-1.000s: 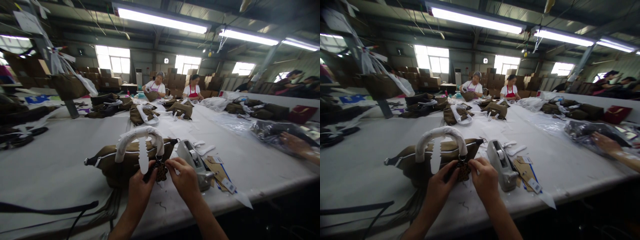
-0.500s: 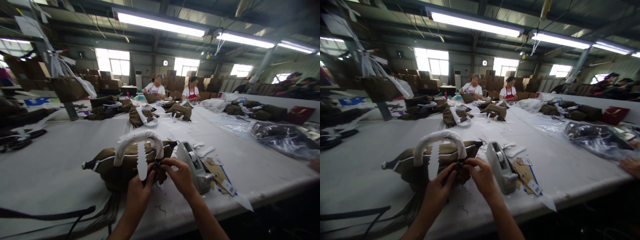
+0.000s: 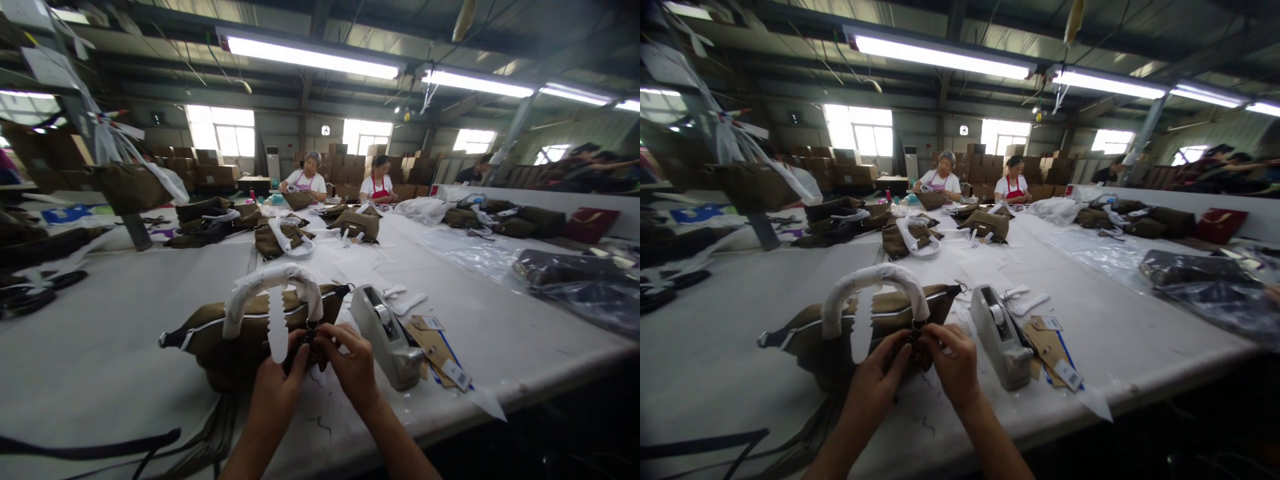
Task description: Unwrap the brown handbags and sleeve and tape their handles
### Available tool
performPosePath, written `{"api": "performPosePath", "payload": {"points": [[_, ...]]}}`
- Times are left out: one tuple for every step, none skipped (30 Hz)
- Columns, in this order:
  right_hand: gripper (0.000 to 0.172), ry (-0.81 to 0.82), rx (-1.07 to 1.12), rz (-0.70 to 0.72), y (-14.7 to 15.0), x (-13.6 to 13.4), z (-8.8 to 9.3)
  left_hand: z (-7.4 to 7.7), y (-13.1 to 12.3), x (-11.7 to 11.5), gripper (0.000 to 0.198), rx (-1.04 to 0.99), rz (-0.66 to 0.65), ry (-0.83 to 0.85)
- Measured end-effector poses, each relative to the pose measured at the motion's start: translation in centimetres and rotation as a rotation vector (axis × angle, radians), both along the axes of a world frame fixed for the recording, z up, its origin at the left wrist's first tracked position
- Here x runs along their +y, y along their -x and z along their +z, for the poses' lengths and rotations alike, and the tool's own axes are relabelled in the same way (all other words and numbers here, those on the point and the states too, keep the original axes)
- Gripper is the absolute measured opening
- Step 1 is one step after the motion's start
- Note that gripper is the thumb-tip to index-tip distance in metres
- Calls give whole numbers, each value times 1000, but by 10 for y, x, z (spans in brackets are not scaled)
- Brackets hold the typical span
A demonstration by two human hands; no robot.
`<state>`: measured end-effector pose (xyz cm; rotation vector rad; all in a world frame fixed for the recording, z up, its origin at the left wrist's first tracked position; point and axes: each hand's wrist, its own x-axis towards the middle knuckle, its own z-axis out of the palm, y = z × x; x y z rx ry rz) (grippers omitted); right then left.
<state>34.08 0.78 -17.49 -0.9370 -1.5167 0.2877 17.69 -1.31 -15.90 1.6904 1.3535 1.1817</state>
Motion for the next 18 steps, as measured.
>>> {"api": "performPosePath", "payload": {"points": [[21, 11, -9, -14, 1, 0, -1, 1, -1, 0, 39, -1, 3, 6], [21, 12, -24, -26, 1, -1, -1, 3, -1, 0, 38, 1, 14, 8], [20, 3, -43, -37, 2, -2, -2, 4, -2, 0, 37, 9, 31, 6], [20, -15, -65, -46, 2, -4, -2, 6, -3, 0, 35, 25, 54, -2], [21, -35, -88, -50, 3, -7, -2, 8, -4, 0, 33, 48, 75, -14], [22, -55, -109, -51, 3, -10, -2, 10, -5, 1, 31, 76, 93, -25], [23, -71, -129, -48, 2, -12, -2, 11, -6, 1, 30, 107, 104, -35], [25, -82, -149, -41, 2, -15, -2, 12, -6, 2, 30, 137, 111, -42], [27, -88, -168, -31, 1, -17, -2, 12, -6, 3, 31, 159, 113, -44], [30, -90, -188, -21, 1, -19, -2, 12, -6, 3, 33, 174, 113, -42], [33, -90, -213, -10, 0, -20, -2, 12, -6, 4, 35, 181, 113, -39], [37, -91, -249, -1, 0, -21, -3, 11, -6, 5, 38, 186, 110, -39], [42, -96, -293, 1, 0, -21, -4, 11, -6, 5, 40, 189, 109, -41], [46, -108, -337, -9, 0, -20, -5, 10, -6, 6, 41, 193, 105, -47], [47, -129, -376, -28, 0, -19, -6, 10, -5, 6, 41, 199, 99, -56], [47, -156, -402, -54, 1, -17, -8, 10, -5, 6, 41, 206, 94, -68], [45, -187, -408, -78, 1, -16, -9, 10, -5, 7, 39, 212, 90, -80], [43, -213, -395, -96, 2, -14, -11, 10, -5, 6, 37, 218, 93, -94]]}}
